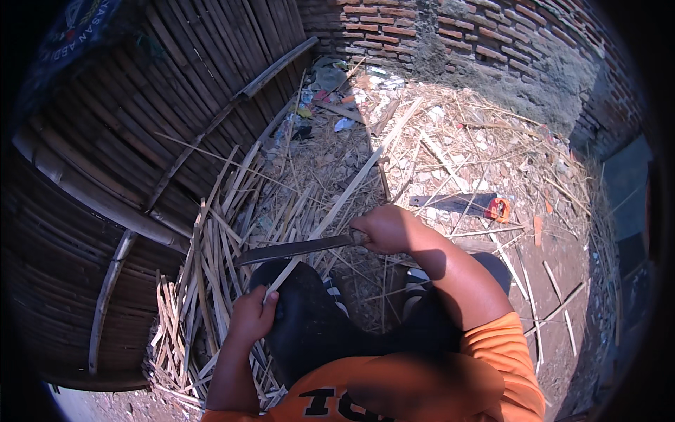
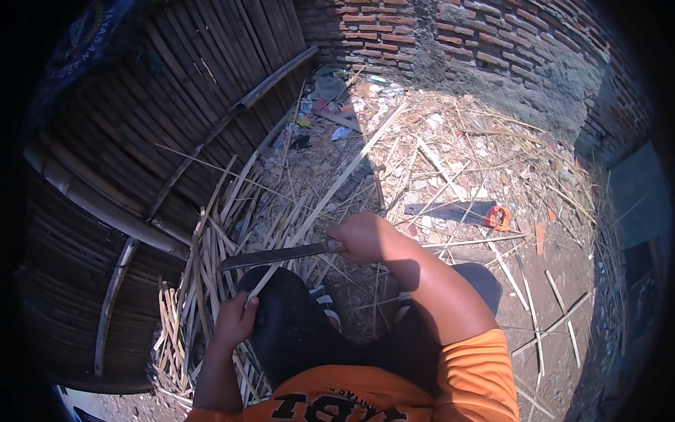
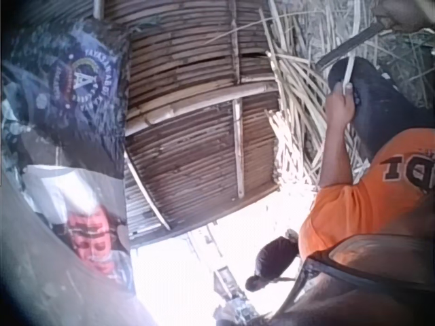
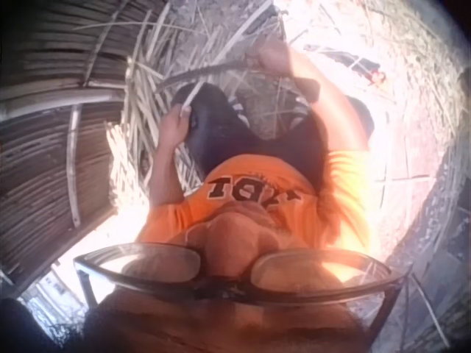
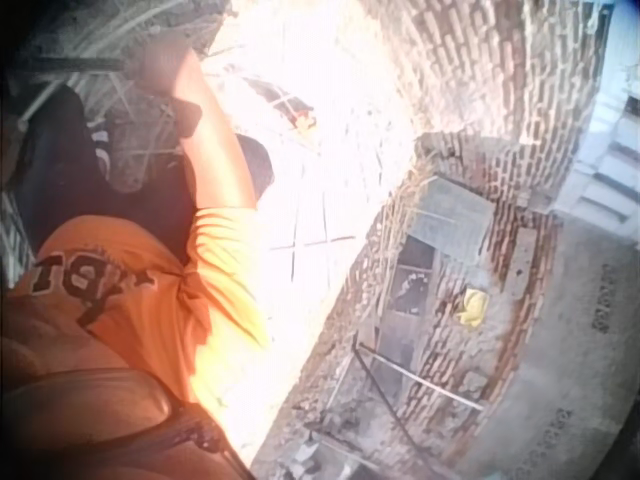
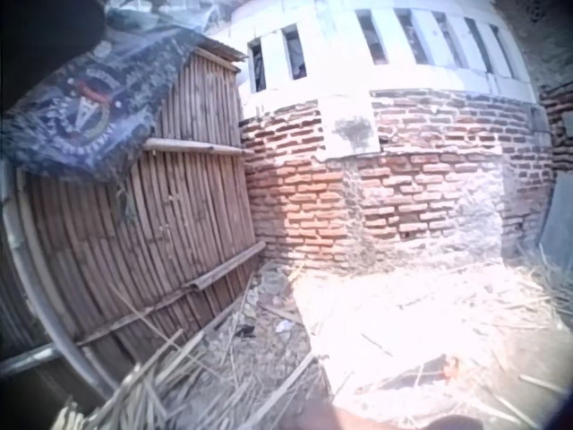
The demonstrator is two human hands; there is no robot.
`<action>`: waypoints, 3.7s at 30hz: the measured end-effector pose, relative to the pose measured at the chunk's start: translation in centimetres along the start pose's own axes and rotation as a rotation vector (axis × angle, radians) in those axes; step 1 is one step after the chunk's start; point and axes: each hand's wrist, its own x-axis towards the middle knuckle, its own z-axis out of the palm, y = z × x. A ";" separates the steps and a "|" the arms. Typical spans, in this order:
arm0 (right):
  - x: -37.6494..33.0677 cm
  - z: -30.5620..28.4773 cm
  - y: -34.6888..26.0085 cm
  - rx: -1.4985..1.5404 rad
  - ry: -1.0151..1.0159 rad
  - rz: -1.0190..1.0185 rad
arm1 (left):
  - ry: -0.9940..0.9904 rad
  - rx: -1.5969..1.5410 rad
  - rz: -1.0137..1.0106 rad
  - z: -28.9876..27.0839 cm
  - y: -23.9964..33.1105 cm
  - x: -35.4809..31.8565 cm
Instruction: The person thins a bamboo strip using a machete, drawing the tool along the length of the wood while holding it.
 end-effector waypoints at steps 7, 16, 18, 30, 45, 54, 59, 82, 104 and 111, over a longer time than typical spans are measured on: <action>-0.7 -1.3 6.7 0.249 0.240 0.241 | 0.095 -0.089 -0.025 1.0 -1.2 0.0; -1.0 -0.9 1.1 -0.020 0.227 -0.058 | 0.081 -0.017 0.058 0.7 -0.6 -0.7; -1.6 -2.6 2.6 0.072 0.288 0.106 | 0.124 -0.101 0.020 1.2 -1.8 -0.9; -1.0 -1.6 1.0 -0.134 0.300 -0.024 | 0.135 -0.135 0.046 1.3 -1.3 -0.6; -1.1 -1.9 1.1 -0.114 0.206 0.043 | 0.091 -0.032 0.012 0.6 -0.2 -0.3; -1.5 -2.1 3.6 -0.048 0.279 0.230 | 0.063 -0.053 -0.049 0.4 0.4 -0.2; -1.4 -2.0 0.4 -0.096 0.231 0.036 | 0.083 -0.010 0.001 0.7 -0.2 -0.4; 0.5 0.2 0.4 -0.029 0.176 0.134 | 0.010 -0.013 -0.100 0.0 0.5 0.0; 2.4 2.2 3.5 0.138 0.213 0.245 | -0.019 0.052 -0.151 -1.0 0.1 -0.6; 1.9 1.5 2.9 0.117 0.149 0.237 | -0.040 0.036 -0.129 -0.9 0.2 -0.6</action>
